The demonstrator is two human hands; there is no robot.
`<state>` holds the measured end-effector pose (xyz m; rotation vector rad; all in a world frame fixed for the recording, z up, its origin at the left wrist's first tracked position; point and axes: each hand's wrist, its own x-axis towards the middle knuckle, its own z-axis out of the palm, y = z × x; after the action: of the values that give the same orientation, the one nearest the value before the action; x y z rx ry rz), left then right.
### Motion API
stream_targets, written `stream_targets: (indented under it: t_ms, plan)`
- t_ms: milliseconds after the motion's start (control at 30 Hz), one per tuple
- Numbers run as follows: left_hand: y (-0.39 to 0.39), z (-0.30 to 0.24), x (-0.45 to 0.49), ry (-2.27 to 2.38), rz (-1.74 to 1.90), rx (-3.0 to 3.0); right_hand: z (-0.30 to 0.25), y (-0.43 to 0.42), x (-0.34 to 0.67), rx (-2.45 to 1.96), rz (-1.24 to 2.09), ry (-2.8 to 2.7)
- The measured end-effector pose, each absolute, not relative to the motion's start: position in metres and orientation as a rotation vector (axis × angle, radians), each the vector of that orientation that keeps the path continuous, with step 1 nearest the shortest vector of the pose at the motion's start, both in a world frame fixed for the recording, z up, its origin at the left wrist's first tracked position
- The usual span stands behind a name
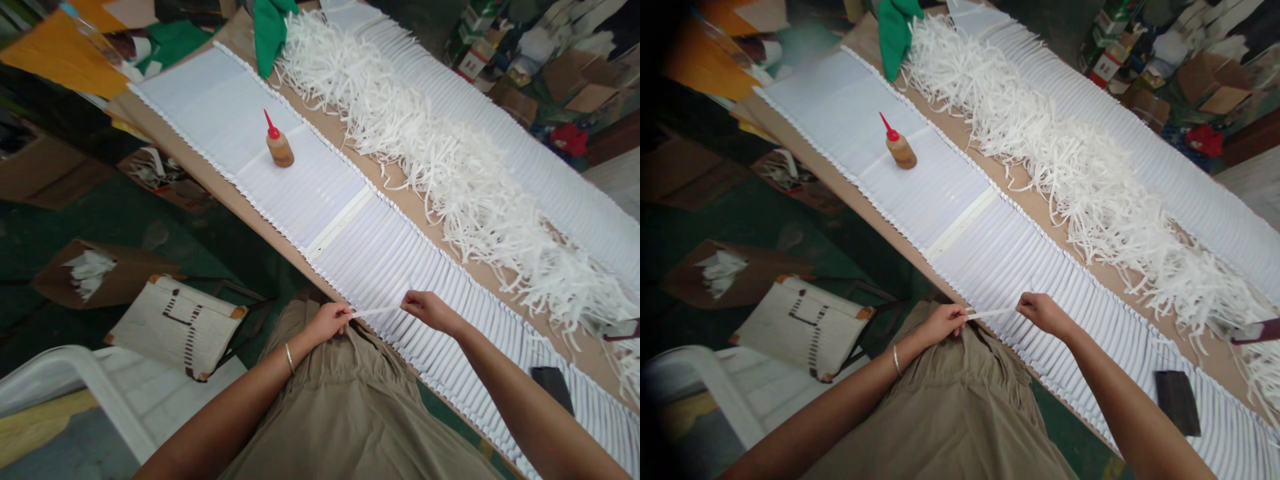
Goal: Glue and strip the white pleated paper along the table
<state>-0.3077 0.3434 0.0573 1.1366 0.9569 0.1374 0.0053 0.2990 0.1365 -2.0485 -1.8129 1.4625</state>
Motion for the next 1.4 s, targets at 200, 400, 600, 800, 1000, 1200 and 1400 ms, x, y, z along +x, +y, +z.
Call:
stream_targets:
  t_ms: [200,400,600,800,1000,1200,1400]
  plan:
    - [0.344,0.049,-0.295,0.975,0.126,1.078,0.125,0.338,0.04,-2.019,1.539,-1.919]
    - [0.36,0.065,-0.251,0.942,0.095,1.576,0.128,0.351,0.09,-2.215,1.583,-2.25]
    - [0.374,0.085,-0.224,0.944,0.144,1.731,0.139,0.341,0.118,-2.607,1.193,-2.448]
    - [0.369,0.085,-0.22,0.862,0.111,1.512,0.148,0.333,0.028,-1.958,0.903,-2.417]
    - [0.364,0.079,-0.233,0.887,0.095,1.23,0.123,0.328,-0.003,-1.797,1.505,-2.126]
    - [0.364,0.065,-0.246,0.987,0.232,1.387,0.135,0.31,0.082,-2.459,1.086,-2.288]
    - [0.36,0.079,-0.232,0.862,0.233,1.321,0.148,0.327,0.006,-1.794,1.04,-2.347]
